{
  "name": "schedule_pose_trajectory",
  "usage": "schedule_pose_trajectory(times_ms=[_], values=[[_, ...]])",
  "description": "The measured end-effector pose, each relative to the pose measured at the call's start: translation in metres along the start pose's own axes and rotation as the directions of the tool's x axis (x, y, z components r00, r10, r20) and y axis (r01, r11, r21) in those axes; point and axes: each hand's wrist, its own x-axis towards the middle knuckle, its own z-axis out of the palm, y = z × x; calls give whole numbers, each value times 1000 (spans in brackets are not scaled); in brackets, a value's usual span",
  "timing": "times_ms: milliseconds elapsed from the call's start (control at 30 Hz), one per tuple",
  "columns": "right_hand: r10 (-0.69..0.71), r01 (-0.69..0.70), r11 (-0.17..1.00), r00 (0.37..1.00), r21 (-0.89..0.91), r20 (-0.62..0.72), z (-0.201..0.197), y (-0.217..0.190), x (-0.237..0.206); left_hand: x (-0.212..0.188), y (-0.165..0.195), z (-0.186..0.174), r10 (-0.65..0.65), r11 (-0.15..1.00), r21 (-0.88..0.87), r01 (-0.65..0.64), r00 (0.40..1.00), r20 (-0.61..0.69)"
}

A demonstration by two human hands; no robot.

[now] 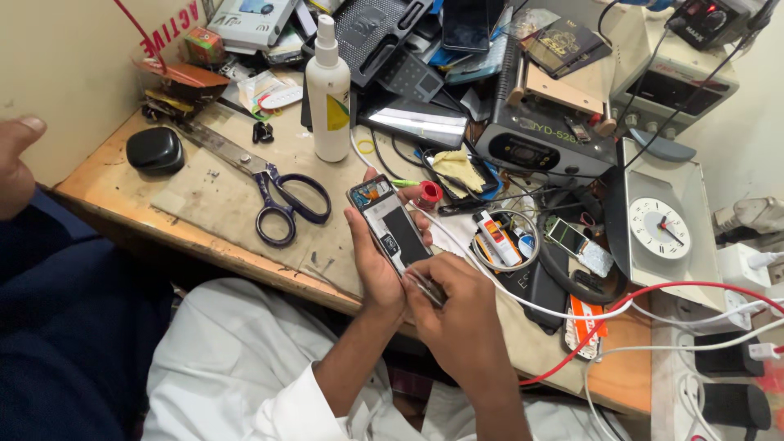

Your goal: The person works on a disassembled smartphone at a cluttered repair workbench, holding the phone steady with one hand while using a small metal prying tool with the other to work around the phone's internal components and edges. They reposition the phone several times and continue prying and adjusting parts throughout the clip.

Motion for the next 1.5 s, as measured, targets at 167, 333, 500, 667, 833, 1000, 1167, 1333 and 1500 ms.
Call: schedule_pose_trajectory(times_ms=[167,333,500,667,833,1000,1167,1333,1500], values=[[60,-59,997,998,57,-16,4,4,-2,-1,0,0,-1,1000,15,1,1000,-12],[58,-56,997,998,59,-30,8,7,-4,-1,1,2,-6,1000,7,6,1000,-14],[132,-130,988,991,87,-29,6,9,-3,-1,1,4,0,1000,19,0,1000,-16],[150,-151,985,988,87,18,-2,7,-4,-3,0,2,26,998,55,-26,1000,-2],[71,-69,996,997,47,-30,0,-1,-8,-2,-1,0,21,999,34,-21,1000,8],[109,-110,994,994,15,6,-2,-3,-1,-3,0,1,-1,1000,28,1,1000,-20],[84,-84,996,996,1,-3,-1,-1,-1,-3,1,2,8,1000,15,-8,1000,-4],[26,-25,999,998,20,-48,7,4,0,-2,2,3,-1,999,34,2,1000,-17],[197,-201,970,979,136,47,0,8,8,-2,3,5,-24,1000,1,24,1000,-16]])
